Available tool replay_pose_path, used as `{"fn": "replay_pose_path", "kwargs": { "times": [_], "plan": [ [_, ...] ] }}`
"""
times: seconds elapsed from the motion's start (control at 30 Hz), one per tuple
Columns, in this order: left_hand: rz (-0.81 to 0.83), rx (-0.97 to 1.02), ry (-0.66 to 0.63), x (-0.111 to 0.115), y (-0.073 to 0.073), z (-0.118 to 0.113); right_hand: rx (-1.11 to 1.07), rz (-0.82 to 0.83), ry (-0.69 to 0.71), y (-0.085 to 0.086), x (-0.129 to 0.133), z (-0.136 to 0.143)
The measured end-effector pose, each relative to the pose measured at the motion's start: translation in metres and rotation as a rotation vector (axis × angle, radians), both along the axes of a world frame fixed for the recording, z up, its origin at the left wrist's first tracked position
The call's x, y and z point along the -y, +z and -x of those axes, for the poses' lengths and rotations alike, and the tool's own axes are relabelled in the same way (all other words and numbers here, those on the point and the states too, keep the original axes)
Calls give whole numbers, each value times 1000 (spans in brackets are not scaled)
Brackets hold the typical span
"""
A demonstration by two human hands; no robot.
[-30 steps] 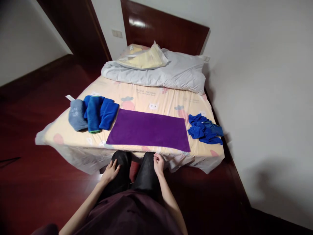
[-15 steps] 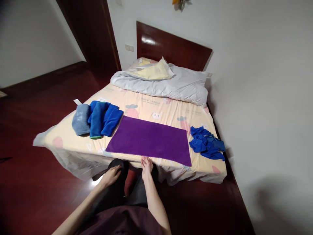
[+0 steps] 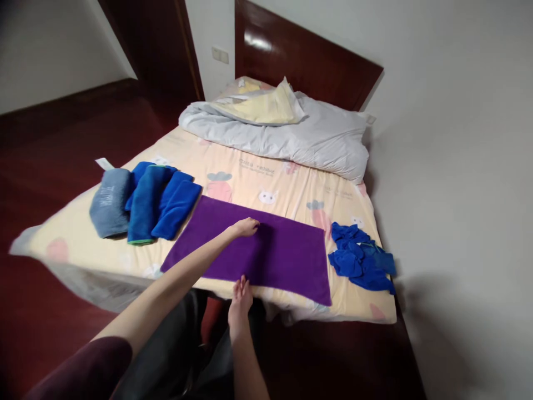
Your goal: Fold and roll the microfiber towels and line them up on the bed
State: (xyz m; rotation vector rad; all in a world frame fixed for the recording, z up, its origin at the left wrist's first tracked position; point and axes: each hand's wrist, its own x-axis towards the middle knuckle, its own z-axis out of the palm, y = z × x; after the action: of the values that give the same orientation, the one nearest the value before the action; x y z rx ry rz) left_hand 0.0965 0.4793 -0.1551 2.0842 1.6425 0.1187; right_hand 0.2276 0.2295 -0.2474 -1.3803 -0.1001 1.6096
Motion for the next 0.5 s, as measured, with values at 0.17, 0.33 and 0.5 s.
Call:
{"fn": "replay_pose_path", "kwargs": {
  "times": [0.17, 0.33, 0.5],
  "plan": [
    [-5, -15, 72, -52, -17, -27, -85, -44, -12, -21, 11, -11],
    [-1, -44, 103, -64, -33, -39, -172, -20, -102, -16, 11, -15],
    [-11, -26, 128, -82, -29, -39, -143, 22, -125, -10, 9, -13]
  ]
}}
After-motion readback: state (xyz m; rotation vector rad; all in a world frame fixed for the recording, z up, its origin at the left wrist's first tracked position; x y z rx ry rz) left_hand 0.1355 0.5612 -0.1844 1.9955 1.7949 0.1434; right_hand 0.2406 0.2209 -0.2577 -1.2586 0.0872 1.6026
